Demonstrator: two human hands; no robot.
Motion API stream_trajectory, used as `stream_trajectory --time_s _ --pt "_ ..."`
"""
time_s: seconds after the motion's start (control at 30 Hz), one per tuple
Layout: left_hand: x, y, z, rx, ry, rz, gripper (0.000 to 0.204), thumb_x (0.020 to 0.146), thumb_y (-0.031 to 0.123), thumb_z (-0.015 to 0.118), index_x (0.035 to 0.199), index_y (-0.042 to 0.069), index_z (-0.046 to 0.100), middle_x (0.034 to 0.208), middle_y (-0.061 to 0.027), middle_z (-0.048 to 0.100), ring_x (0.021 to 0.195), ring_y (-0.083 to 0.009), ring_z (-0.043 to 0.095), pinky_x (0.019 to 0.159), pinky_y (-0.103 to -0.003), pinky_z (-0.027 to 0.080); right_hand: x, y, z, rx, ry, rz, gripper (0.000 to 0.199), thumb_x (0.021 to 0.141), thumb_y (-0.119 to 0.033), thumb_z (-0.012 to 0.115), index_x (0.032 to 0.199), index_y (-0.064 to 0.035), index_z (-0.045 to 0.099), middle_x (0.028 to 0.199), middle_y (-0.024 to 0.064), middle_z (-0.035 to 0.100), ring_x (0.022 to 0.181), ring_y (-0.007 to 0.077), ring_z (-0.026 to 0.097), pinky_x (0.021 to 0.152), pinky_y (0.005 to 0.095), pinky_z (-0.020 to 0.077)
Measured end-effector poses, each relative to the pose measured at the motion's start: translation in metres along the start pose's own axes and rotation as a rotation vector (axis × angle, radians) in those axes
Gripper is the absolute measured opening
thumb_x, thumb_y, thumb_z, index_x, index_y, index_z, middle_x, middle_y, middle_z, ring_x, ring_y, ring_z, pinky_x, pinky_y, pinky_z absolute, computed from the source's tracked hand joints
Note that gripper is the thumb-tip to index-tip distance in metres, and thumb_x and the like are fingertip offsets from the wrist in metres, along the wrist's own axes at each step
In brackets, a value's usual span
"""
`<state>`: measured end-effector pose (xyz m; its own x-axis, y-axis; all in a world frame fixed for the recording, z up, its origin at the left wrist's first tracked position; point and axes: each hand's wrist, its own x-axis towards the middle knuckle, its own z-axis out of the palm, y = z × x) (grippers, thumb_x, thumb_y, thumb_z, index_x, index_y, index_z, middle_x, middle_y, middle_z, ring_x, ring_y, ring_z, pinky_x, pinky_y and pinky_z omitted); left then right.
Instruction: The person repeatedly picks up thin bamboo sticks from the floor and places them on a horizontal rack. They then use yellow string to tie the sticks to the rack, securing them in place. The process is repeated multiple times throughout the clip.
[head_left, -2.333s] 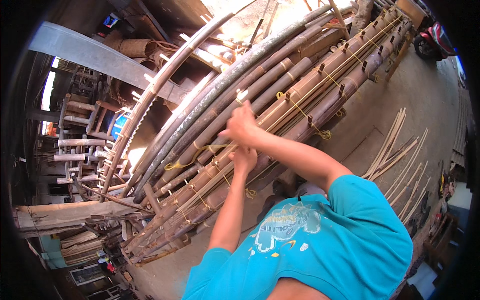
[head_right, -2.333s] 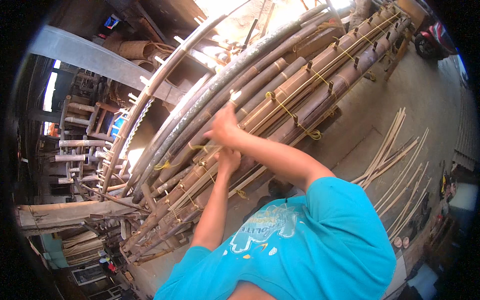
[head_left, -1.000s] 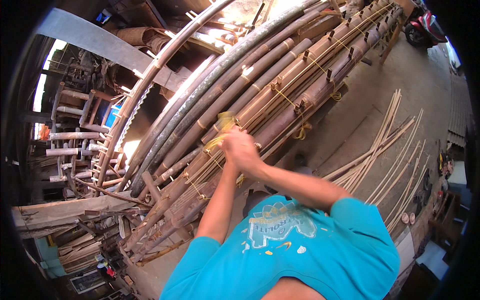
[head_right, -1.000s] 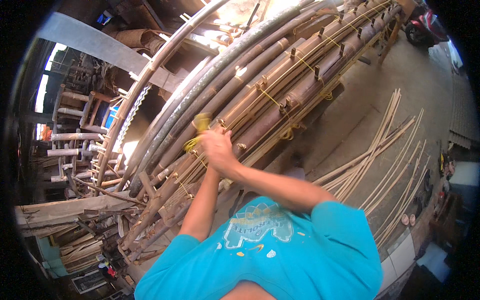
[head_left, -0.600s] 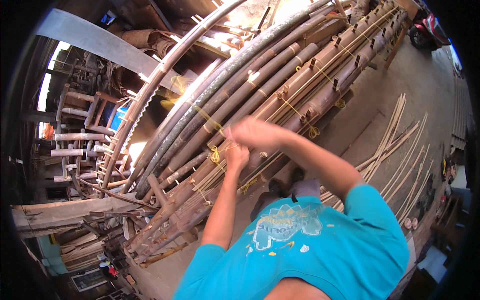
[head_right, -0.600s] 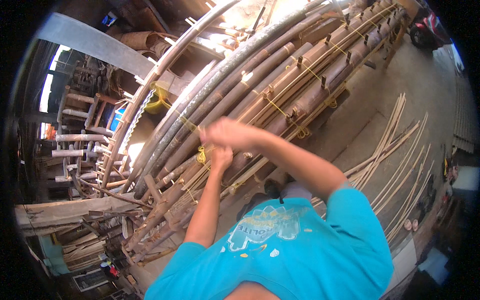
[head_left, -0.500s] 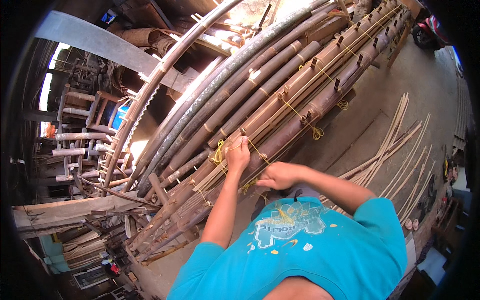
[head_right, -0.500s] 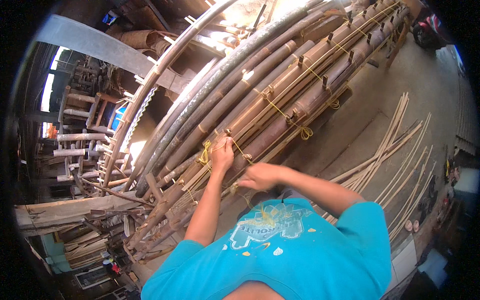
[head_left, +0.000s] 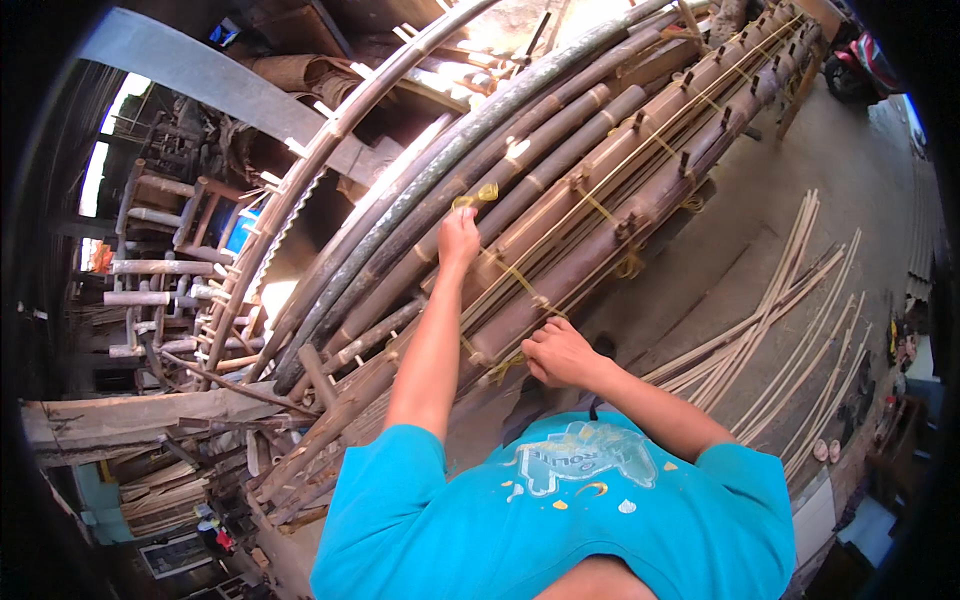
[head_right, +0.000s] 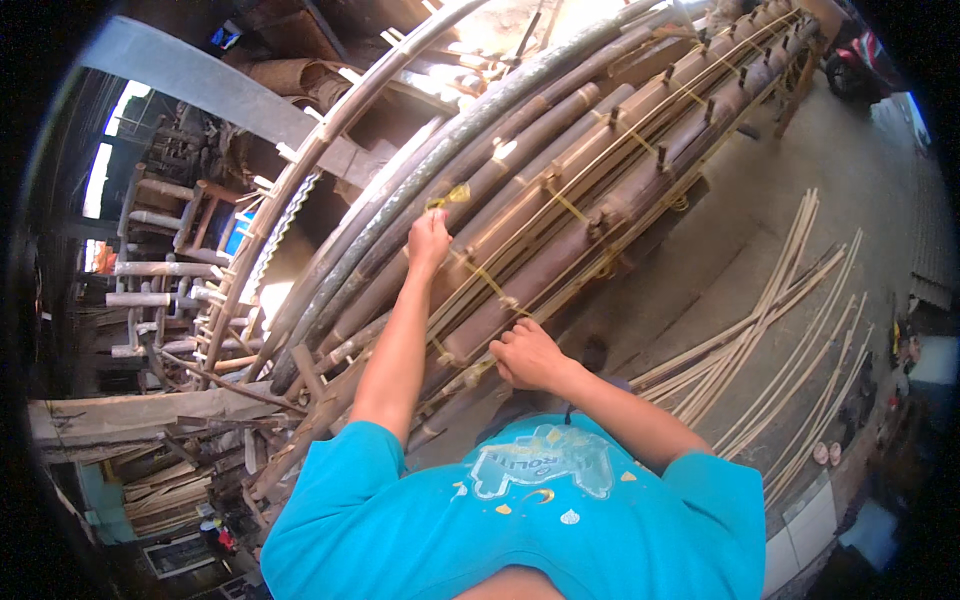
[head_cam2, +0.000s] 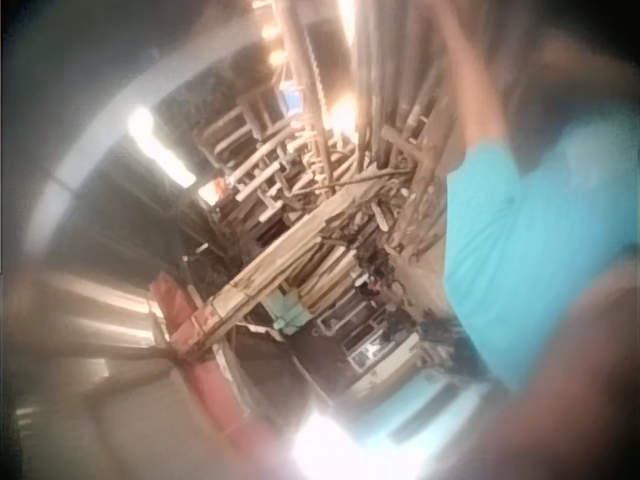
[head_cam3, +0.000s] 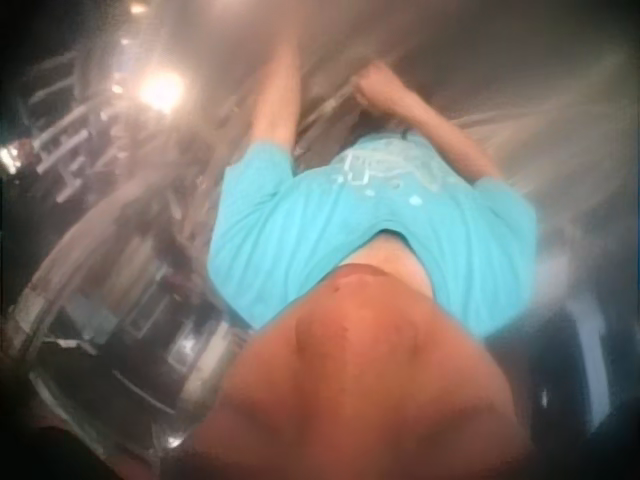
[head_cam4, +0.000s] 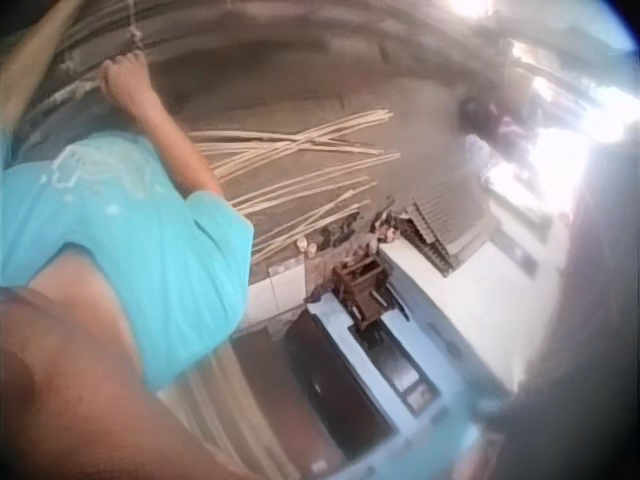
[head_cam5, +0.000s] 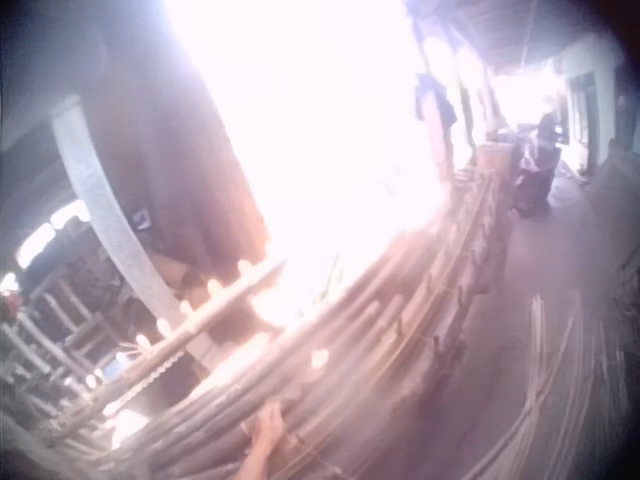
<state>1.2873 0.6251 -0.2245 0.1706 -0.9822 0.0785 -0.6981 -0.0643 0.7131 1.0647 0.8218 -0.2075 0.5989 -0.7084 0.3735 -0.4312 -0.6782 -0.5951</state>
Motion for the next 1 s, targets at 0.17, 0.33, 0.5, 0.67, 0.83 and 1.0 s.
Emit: stream_trajectory --time_s 0.17,0.33,0.5,0.67,0.83,1.0 --pt "-0.009 0.087 -0.025 -0.135 -0.027 0.155 0.027 0.097 0.020 0.048 0.106 0.003 0.068 0.094 -0.0240 0.068 0.089 -0.0406 0.067 0.075 -0.045 0.051 -0.019 -0.059 0.061 0.325 -0.392 0.323 0.025 0.090 -0.032 0.059 0.086 -0.0075 0.063 0.077 0.0184 0.066 0.075 0.0412 0.065 0.069 0.0524 0.0507" --pt "-0.004 -0.013 0.010 0.076 0.238 0.149 0.027 0.099 0.024 0.050 0.104 0.005 0.069 0.096 -0.0223 0.069 0.087 -0.0413 0.066 0.075 -0.046 0.050 -0.025 -0.099 0.089 0.402 -0.555 0.262 0.028 0.095 -0.034 0.056 0.095 -0.0070 0.063 0.081 0.0192 0.068 0.077 0.0404 0.065 0.070 0.0517 0.0505" --pt "-0.020 0.065 -0.040 -0.149 0.085 0.191 0.028 0.100 0.025 0.051 0.105 0.003 0.067 0.089 -0.0214 0.069 0.081 -0.0383 0.067 0.071 -0.041 0.051 -0.024 -0.088 0.102 0.559 -0.408 0.474 0.028 0.096 -0.033 0.057 0.100 -0.0063 0.064 0.086 0.0183 0.068 0.082 0.0383 0.066 0.072 0.0474 0.0503" --pt "0.002 0.038 -0.008 0.035 0.261 0.116 0.026 0.099 0.028 0.051 0.103 0.009 0.068 0.092 -0.0230 0.068 0.089 -0.0448 0.064 0.075 -0.051 0.049 -0.011 -0.095 0.100 0.488 -0.491 0.364 0.031 0.097 -0.037 0.053 0.103 -0.0091 0.064 0.089 0.0193 0.068 0.086 0.0407 0.064 0.075 0.0495 0.0497" --pt "-0.028 0.023 -0.018 0.080 0.038 0.034 0.034 0.098 0.027 0.050 0.119 0.002 0.062 0.096 -0.0247 0.069 0.093 -0.0463 0.064 0.082 -0.054 0.049 -0.013 -0.076 0.086 0.596 -0.371 0.475 0.032 0.096 -0.036 0.055 0.105 -0.0068 0.066 0.096 0.0198 0.069 0.091 0.0389 0.065 0.079 0.0468 0.0509" --pt "-0.123 -0.006 -0.119 0.296 0.111 0.024 0.033 0.099 0.024 0.047 0.117 0.001 0.060 0.102 -0.0284 0.067 0.097 -0.0464 0.063 0.083 -0.053 0.050 -0.030 -0.055 0.117 1.331 -0.070 0.901 0.029 0.098 -0.030 0.058 0.116 -0.0075 0.064 0.091 0.0030 0.066 0.083 0.0137 0.063 0.076 0.0335 0.0515"
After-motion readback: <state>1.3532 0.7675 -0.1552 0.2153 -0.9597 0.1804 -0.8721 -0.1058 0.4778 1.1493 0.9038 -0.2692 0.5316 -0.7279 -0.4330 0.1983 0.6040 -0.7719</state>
